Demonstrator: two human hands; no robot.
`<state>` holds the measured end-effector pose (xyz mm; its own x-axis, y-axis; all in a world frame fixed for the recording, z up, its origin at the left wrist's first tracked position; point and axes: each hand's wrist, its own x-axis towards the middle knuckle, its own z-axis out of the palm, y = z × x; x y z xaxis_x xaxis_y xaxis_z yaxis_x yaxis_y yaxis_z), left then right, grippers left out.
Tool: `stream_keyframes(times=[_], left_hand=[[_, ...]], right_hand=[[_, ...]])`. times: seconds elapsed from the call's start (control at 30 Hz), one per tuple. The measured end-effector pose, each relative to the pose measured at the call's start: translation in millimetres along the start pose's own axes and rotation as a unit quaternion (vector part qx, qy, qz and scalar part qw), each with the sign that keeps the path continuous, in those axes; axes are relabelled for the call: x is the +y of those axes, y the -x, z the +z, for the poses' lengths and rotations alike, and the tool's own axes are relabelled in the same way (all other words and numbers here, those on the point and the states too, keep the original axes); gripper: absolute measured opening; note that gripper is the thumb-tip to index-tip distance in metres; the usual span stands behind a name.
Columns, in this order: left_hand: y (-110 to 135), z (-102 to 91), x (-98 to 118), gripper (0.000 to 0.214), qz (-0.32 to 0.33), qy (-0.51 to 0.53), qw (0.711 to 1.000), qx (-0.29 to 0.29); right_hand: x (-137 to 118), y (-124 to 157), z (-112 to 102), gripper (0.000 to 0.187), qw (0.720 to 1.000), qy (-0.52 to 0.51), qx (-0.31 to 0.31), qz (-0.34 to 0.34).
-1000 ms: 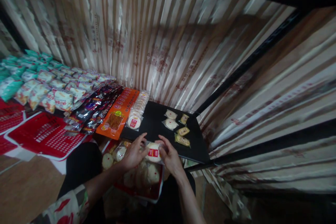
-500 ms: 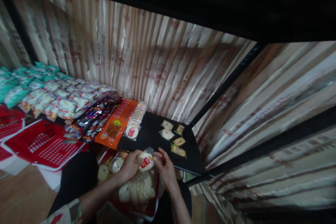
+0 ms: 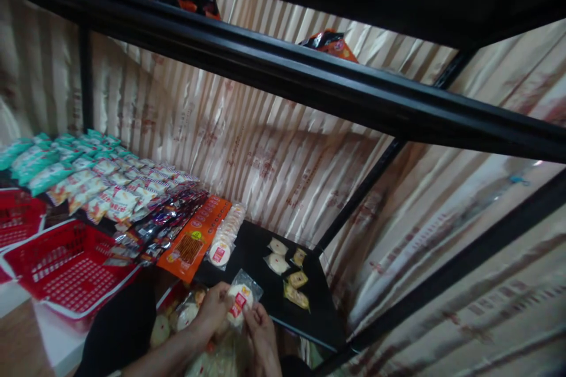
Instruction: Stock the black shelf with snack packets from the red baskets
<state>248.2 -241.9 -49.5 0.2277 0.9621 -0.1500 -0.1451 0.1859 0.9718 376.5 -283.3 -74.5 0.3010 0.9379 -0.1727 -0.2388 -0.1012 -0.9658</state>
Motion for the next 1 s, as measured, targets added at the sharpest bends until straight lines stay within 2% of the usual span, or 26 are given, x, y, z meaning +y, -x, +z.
stream_keyframes(times=[0.17,0.3,0.5,0.57,0.73,0.83,0.93,1.0], left_hand=[[6.0,-2.8,10.4,0.005,0.0,-0.035,0.999,0.017],[1.9,-1.4,10.0,0.007,0.022,-0.138,0.99,0.013],[-7.3,6.5,14.6,0.029,0.06,-0.329,0.942,0.005],[-10.5,10.0,19.6,0.035,0.064,-0.366,0.928,-0.013],[-32.2,25.2,30.9,0.037,0.092,-0.409,0.908,-0.011],[-56.7,40.7,34.6,0.039,0.09,-0.396,0.914,0.0],[-83.6,56.5,38.0,0.035,0.071,-0.419,0.904,-0.04],[-100.7,65.1,40.7,0.034,0.066,-0.432,0.898,-0.043]], right_hand=[[-0.5,12.1,6.4,0.044,1.0,-0.002,0.016,-0.002],[-5.0,15.7,5.1,0.043,0.999,0.002,0.032,-0.007],[-5.5,2.5,-3.6,0.047,0.996,-0.014,0.093,-0.003],[-9.3,-4.9,-6.1,0.047,0.996,-0.004,0.086,-0.001],[-23.8,-37.1,-14.6,0.047,0.994,0.042,0.102,-0.011],[-30.1,-67.5,-24.8,0.05,0.992,0.083,0.095,-0.01],[-34.2,-100.3,-35.5,0.049,0.985,0.138,0.104,-0.029],[-35.9,-121.5,-40.5,0.046,0.978,0.172,0.107,-0.04]])
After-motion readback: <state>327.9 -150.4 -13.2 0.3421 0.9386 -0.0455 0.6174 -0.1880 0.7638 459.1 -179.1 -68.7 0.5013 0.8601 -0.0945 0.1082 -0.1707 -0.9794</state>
